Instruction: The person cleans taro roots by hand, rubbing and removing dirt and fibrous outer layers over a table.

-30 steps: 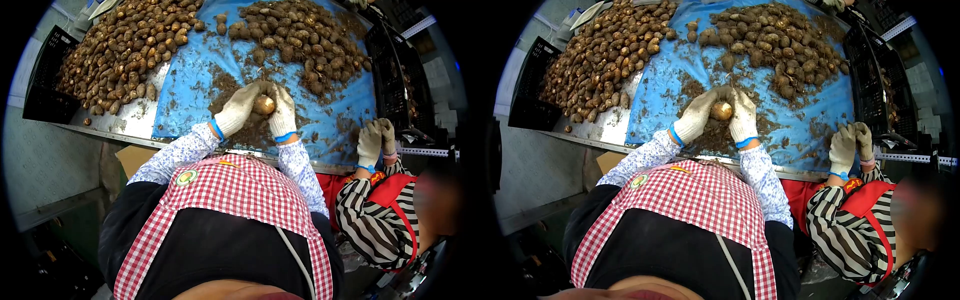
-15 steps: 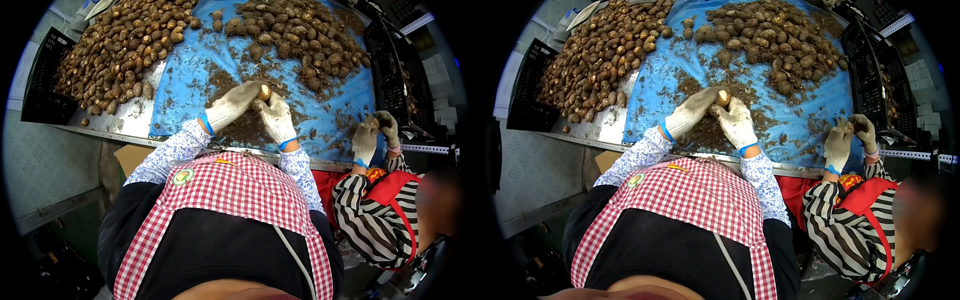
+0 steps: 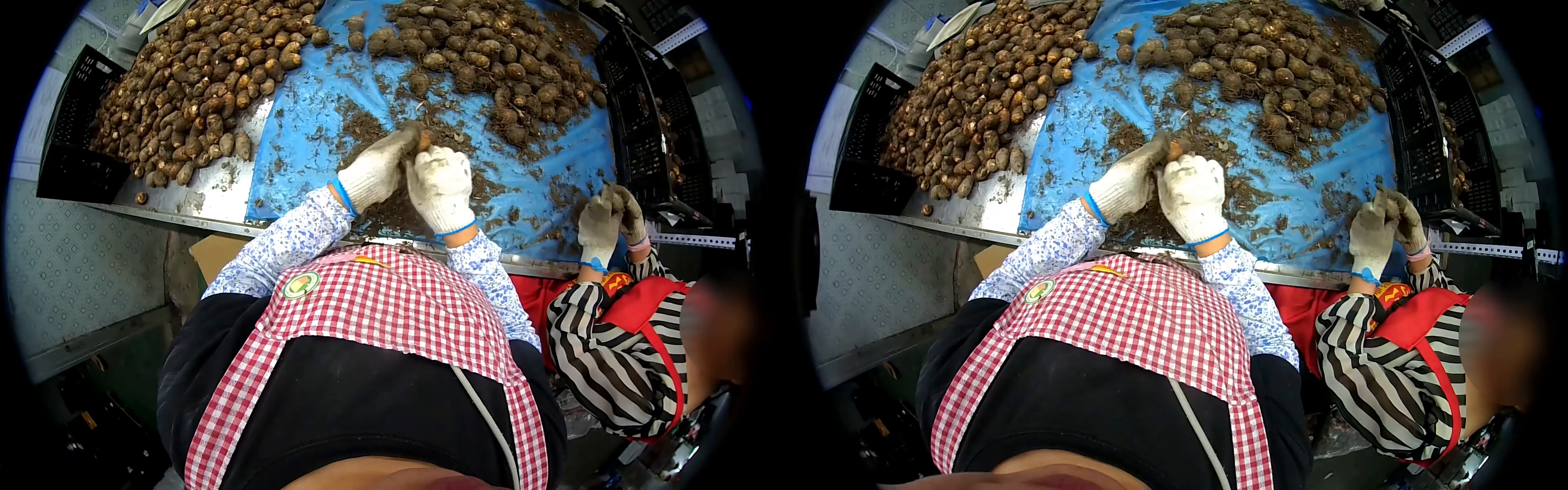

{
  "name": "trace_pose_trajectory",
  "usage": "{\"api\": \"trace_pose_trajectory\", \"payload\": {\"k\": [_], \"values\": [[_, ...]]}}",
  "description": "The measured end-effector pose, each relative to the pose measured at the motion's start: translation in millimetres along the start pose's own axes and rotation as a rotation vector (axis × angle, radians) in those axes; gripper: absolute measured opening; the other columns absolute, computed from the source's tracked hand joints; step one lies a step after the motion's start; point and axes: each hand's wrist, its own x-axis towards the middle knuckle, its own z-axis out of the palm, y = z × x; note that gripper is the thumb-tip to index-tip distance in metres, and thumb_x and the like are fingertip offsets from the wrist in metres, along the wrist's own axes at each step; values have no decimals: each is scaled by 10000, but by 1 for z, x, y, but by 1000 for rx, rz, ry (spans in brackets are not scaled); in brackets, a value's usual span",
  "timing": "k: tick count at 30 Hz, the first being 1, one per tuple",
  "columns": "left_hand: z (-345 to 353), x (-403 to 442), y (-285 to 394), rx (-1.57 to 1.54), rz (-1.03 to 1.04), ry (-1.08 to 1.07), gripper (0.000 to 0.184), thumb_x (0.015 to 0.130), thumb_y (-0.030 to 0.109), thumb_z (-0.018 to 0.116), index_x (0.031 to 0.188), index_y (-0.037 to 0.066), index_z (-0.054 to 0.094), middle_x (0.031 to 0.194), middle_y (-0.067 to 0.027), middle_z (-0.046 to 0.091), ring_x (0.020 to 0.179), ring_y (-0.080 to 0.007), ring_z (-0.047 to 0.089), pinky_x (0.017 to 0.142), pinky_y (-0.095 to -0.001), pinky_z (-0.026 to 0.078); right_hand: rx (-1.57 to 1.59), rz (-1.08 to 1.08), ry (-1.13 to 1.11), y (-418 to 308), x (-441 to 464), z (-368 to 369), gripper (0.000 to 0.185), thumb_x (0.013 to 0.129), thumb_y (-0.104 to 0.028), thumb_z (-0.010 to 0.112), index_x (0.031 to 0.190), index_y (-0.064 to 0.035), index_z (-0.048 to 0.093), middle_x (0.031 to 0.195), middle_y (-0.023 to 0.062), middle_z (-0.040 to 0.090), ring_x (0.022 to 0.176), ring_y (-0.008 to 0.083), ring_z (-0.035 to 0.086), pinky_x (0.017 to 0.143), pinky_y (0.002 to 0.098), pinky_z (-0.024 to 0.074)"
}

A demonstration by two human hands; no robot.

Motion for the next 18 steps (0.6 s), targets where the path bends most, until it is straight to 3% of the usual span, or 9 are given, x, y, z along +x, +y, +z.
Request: {"api": "trace_pose_trajectory", "payload": {"k": [2,4,6,7,10,14,15,16,18], "values": [[-17,9,-2,-146,-90,-28,347,1006,305,539,1264,74,510,1229,-108,586,1063,-190,580,946,-342,497,71,-88,17,1,-5,0,145,811,-167,681,761,-56,603,799,119,616,700,298,594,672,432,473],[2,-7,13,-139,-78,43,474,1014,463,445,1260,65,519,1256,-143,580,1103,-247,581,953,-428,500,280,-42,11,3,-10,-8,102,824,-112,668,806,-34,604,828,129,626,686,271,597,672,411,501],[-10,-13,25,-206,-197,-107,620,1004,546,390,1324,25,496,1303,-183,563,1163,-320,574,977,-518,499,317,376,-421,14,-9,-10,46,901,-48,607,862,-25,600,864,121,651,784,190,640,671,355,534],[-18,-7,27,-229,-206,-237,684,996,604,316,1333,35,490,1317,-196,539,1160,-345,574,903,-590,517,365,451,-314,22,-12,-14,22,910,-42,601,903,-25,613,890,114,663,784,185,650,677,337,547],[-6,-10,23,-20,-139,-71,663,1005,583,316,1372,46,446,1357,-197,511,1188,-334,560,864,-568,544,432,357,41,57,-27,-8,100,920,-43,620,1016,-25,637,981,98,693,777,190,671,688,305,569],[1,-7,7,-8,-30,-59,575,1021,505,385,1366,53,467,1343,-153,539,1212,-262,534,962,-482,503,553,369,-130,39,-18,-25,271,886,-274,705,993,-36,629,963,176,689,865,285,684,755,365,543],[-1,2,-1,-98,-28,-13,527,1017,471,434,1337,59,505,1331,-131,549,1197,-243,543,986,-404,492,207,329,-363,32,-9,-30,391,852,-402,719,961,-37,630,924,165,692,803,282,681,717,399,540],[2,3,-4,-95,-27,1,524,1018,464,436,1338,55,503,1331,-129,550,1195,-243,546,981,-388,496,142,276,-350,23,-5,-28,451,842,-465,706,908,-26,629,868,170,685,750,310,670,699,441,532],[10,2,-4,-92,-20,31,518,1020,451,442,1340,48,500,1331,-126,552,1191,-242,550,972,-355,503,299,353,-356,21,-8,-12,445,864,-451,687,889,-10,632,839,181,675,752,341,665,685,444,528]]}}
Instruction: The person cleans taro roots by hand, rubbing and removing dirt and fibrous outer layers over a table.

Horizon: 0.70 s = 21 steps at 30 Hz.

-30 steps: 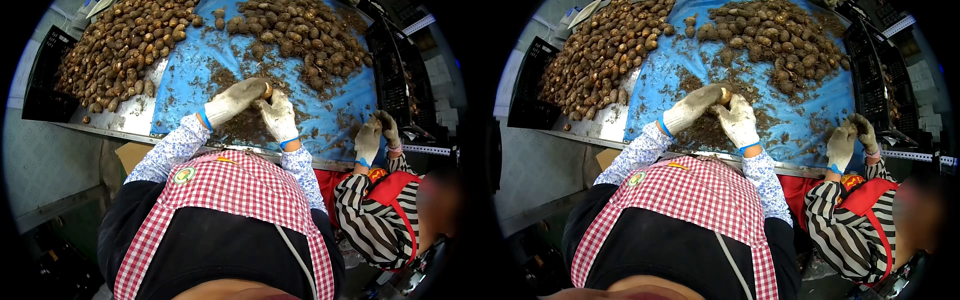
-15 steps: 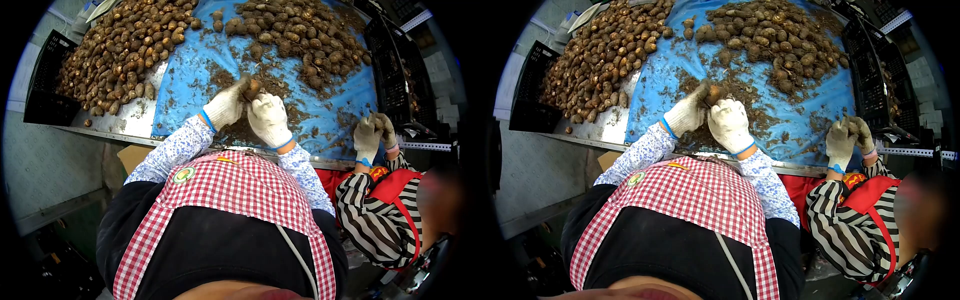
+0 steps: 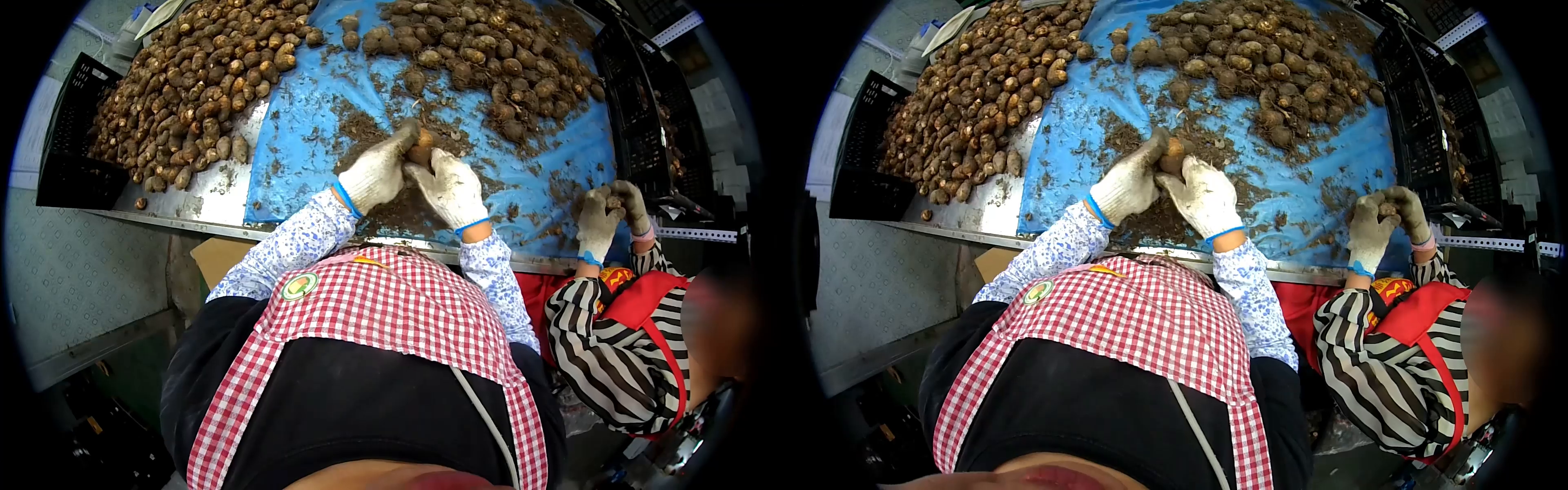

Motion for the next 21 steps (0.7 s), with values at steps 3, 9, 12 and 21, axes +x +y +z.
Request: {"api": "trace_pose_trajectory", "payload": {"k": [3,9,12,21], "values": [[4,-17,24,262,116,-151,508,1024,445,430,1293,26,533,1196,-121,595,954,-208,617,727,-301,538,209,-148,-34,8,2,-3,429,892,-419,665,910,8,638,827,198,663,775,359,661,679,434,524],[11,-28,59,681,-65,-337,592,1016,532,386,1079,11,660,1007,-109,640,785,-122,603,576,-264,521,603,-194,-254,-1,-11,-24,351,963,-325,603,1069,7,651,837,109,674,753,224,652,646,338,519],[13,-16,46,635,142,-366,481,1036,400,409,1159,-13,623,1014,-123,673,879,-168,665,731,-321,574,887,-15,-219,9,-16,-16,323,992,-292,555,1102,-4,652,865,51,678,796,172,645,658,300,519],[-6,12,-8,-473,-416,-19,509,1024,483,362,1009,22,577,668,-44,526,488,-124,415,446,-265,356,-53,-148,341,28,-5,1,277,874,-135,665,1110,4,628,1073,202,647,957,362,618,820,415,519]]}}
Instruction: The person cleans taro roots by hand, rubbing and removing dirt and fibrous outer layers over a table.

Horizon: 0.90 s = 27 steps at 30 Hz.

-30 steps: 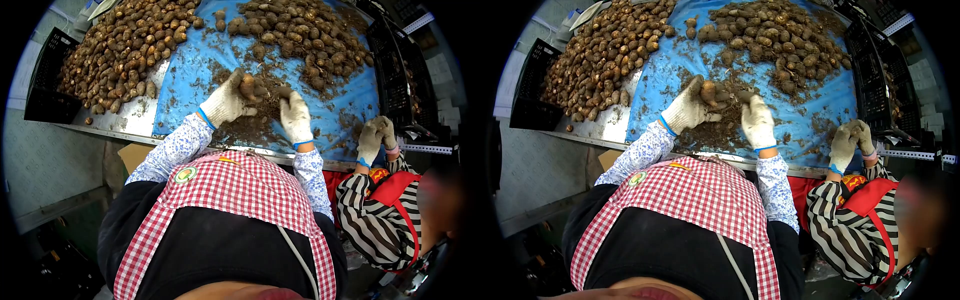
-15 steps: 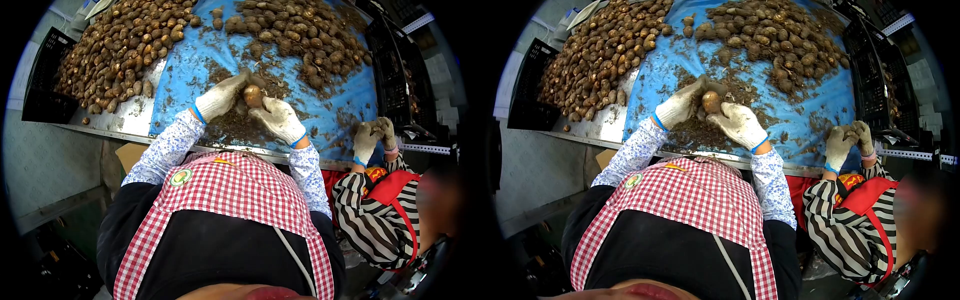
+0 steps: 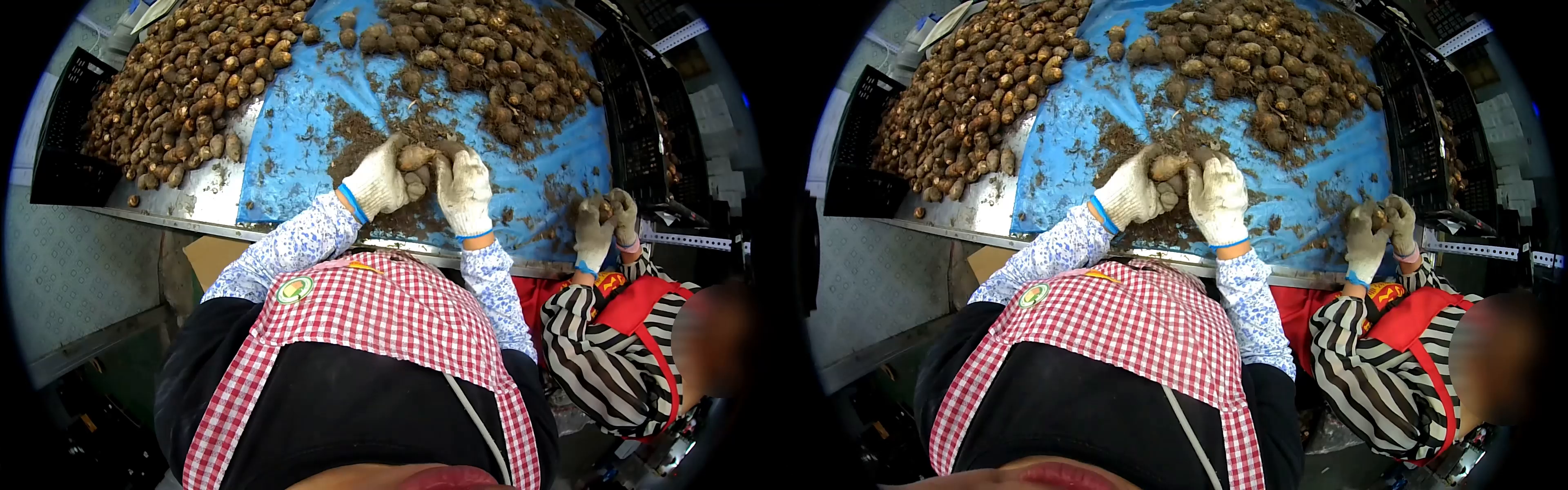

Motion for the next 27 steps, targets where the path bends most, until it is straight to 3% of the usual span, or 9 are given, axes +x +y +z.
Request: {"api": "trace_pose_trajectory", "payload": {"k": [3,5,7,8,12,13,19,23,27], "values": [[28,-13,-4,292,348,299,465,1030,454,380,1036,21,550,697,-51,537,552,-138,460,474,-271,376,196,-123,115,-21,19,7,375,835,-124,701,1191,-35,624,1104,151,650,954,303,612,821,393,516],[6,-11,4,369,308,65,457,1033,444,395,1089,14,537,738,-66,567,628,-129,492,499,-249,393,155,2,-23,-26,16,18,278,862,-141,684,1117,-38,645,1038,145,675,939,265,629,807,383,529],[11,-37,10,418,212,-106,492,1032,451,399,1082,-7,572,752,-67,581,625,-120,487,499,-242,397,429,432,-171,-19,29,24,170,900,-152,648,1034,-48,660,970,146,691,867,246,648,784,370,541],[25,-45,10,505,280,208,552,1027,472,398,1042,-27,633,712,-31,564,551,-99,444,476,-237,379,398,551,-255,-15,41,22,127,941,-165,604,981,-59,660,939,108,702,804,225,658,761,355,548],[38,-93,104,606,623,135,510,1025,415,432,1175,-42,603,743,-15,554,594,-87,476,508,-228,447,-53,258,-221,49,54,57,333,910,-359,646,828,-37,648,751,202,650,691,370,643,616,428,519],[26,-106,157,3,345,-151,492,1022,406,431,1085,-47,613,796,-46,568,632,-112,525,579,-246,511,-90,246,-265,52,67,56,381,908,-402,638,790,-39,645,716,225,629,675,394,634,594,445,508],[39,-188,290,-74,1312,-167,556,1017,512,295,1028,20,551,905,-206,633,882,-279,634,760,-454,544,-304,72,-207,59,165,83,314,839,-301,688,1045,-72,628,1001,149,671,966,326,643,824,436,520],[25,-136,285,-39,869,-503,405,1000,327,449,1163,-23,571,883,-157,662,763,-239,646,681,-347,572,-138,151,-726,62,193,117,463,912,-334,626,1282,-68,543,1269,235,562,1163,369,566,976,446,474],[7,-42,241,508,683,-128,437,934,272,615,1218,-53,542,966,-148,652,801,-217,646,770,-328,577,14,174,-786,47,196,104,470,874,-353,660,1232,-57,588,1235,227,598,1160,372,570,982,421,463]]}}
